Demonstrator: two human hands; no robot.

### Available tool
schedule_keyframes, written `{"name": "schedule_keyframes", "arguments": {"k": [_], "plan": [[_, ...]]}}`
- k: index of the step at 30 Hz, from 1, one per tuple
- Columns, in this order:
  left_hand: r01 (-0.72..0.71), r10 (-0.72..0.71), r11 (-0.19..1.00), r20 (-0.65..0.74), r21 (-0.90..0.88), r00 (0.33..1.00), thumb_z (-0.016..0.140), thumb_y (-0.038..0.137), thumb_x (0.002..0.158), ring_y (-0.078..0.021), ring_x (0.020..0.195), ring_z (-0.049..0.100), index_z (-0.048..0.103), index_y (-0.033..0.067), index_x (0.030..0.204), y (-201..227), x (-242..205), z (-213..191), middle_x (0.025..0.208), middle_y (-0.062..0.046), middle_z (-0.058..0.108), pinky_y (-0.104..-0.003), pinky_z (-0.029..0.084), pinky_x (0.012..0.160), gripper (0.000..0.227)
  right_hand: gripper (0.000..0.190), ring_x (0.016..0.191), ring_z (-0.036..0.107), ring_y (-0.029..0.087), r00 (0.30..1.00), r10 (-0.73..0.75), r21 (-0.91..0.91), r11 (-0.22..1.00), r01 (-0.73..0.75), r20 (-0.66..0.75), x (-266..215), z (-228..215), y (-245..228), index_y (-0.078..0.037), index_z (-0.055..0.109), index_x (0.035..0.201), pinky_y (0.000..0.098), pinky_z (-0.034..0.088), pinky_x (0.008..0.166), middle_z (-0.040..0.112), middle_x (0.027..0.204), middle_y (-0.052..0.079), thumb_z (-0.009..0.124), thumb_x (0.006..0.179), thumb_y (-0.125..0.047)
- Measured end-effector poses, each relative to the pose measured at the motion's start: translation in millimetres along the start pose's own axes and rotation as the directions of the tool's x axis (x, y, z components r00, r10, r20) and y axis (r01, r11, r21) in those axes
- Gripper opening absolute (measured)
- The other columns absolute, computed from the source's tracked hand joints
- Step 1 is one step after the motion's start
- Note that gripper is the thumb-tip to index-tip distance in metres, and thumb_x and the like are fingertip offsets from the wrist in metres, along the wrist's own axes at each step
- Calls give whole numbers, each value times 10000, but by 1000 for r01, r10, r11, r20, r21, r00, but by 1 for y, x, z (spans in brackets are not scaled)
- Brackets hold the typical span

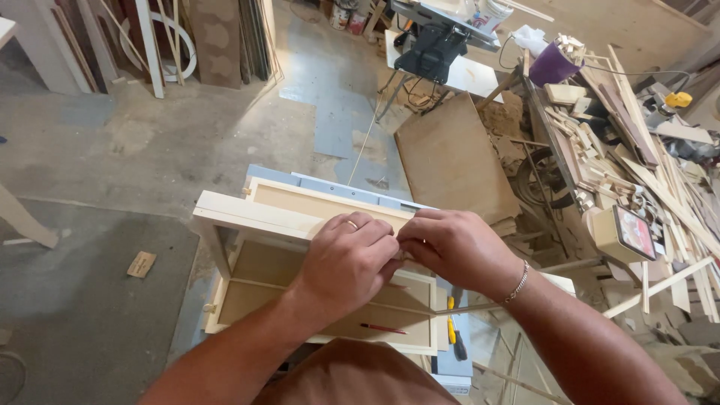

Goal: Assemble a wooden box by measuring with a tape measure, marking with a pencil, and fastening with a screwdriver

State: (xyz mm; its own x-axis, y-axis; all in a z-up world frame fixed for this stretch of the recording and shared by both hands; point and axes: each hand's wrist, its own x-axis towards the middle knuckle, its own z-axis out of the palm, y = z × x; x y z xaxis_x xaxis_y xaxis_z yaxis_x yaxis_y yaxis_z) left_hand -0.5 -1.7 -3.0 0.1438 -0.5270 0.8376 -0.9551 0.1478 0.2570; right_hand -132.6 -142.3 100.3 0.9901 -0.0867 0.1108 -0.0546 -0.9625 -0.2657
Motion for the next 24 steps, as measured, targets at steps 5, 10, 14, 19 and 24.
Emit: {"name": "schedule_keyframes", "arguments": {"k": [5, 10, 14, 19, 24], "plan": [[-1, 1, 1000, 12, -8, 1000, 809, 278, 765, -190, 909, 650, 663, 210, 814, 0, 1, 0, 882, 25, 641, -372, 532, 836, 169, 70, 714, 727, 316, 999, 30, 49, 998, -31, 10, 1, 2, 5, -141, 742, 954, 439, 584, 606, 723, 818, 67, 722, 890, -119], [-16, 16, 1000, 23, 0, 1000, 748, 278, 829, -187, 915, 641, 631, 218, 788, 1, 4, -7, 889, 35, 628, -361, 518, 840, 137, 70, 731, 733, 277, 984, 129, 282, 946, -160, 125, 5, -2, 12, -97, 763, 945, 414, 596, 682, 725, 826, 84, 701, 913, -106], [-16, 16, 1000, 24, 9, 1000, 751, 296, 822, -193, 931, 647, 643, 206, 802, 5, 6, -12, 906, 27, 645, -357, 519, 858, 142, 75, 766, 713, 236, 971, 152, 428, 877, -219, 186, 0, 8, 36, -78, 763, 939, 417, 591, 733, 718, 827, 95, 692, 913, -76], [4, -3, 1000, 59, -19, 998, 753, 271, 807, -200, 941, 660, 665, 198, 816, 5, 8, -15, 914, 18, 659, -382, 519, 864, 115, 74, 800, 656, 185, 959, 191, 501, 822, -272, 207, -1, 10, 37, -45, 749, 958, 424, 575, 754, 693, 817, 91, 695, 914, -70], [-41, 42, 999, 69, -18, 997, 725, 266, 864, -203, 909, 657, 681, 203, 832, 9, 9, -24, 916, 22, 650, -366, 526, 846, 83, 27, 683, 665, 219, 980, 190, 396, 897, -197, 59, -18, -6, 18, -61, 725, 861, 393, 565, 691, 683, 747, 88, 718, 880, -78]]}}
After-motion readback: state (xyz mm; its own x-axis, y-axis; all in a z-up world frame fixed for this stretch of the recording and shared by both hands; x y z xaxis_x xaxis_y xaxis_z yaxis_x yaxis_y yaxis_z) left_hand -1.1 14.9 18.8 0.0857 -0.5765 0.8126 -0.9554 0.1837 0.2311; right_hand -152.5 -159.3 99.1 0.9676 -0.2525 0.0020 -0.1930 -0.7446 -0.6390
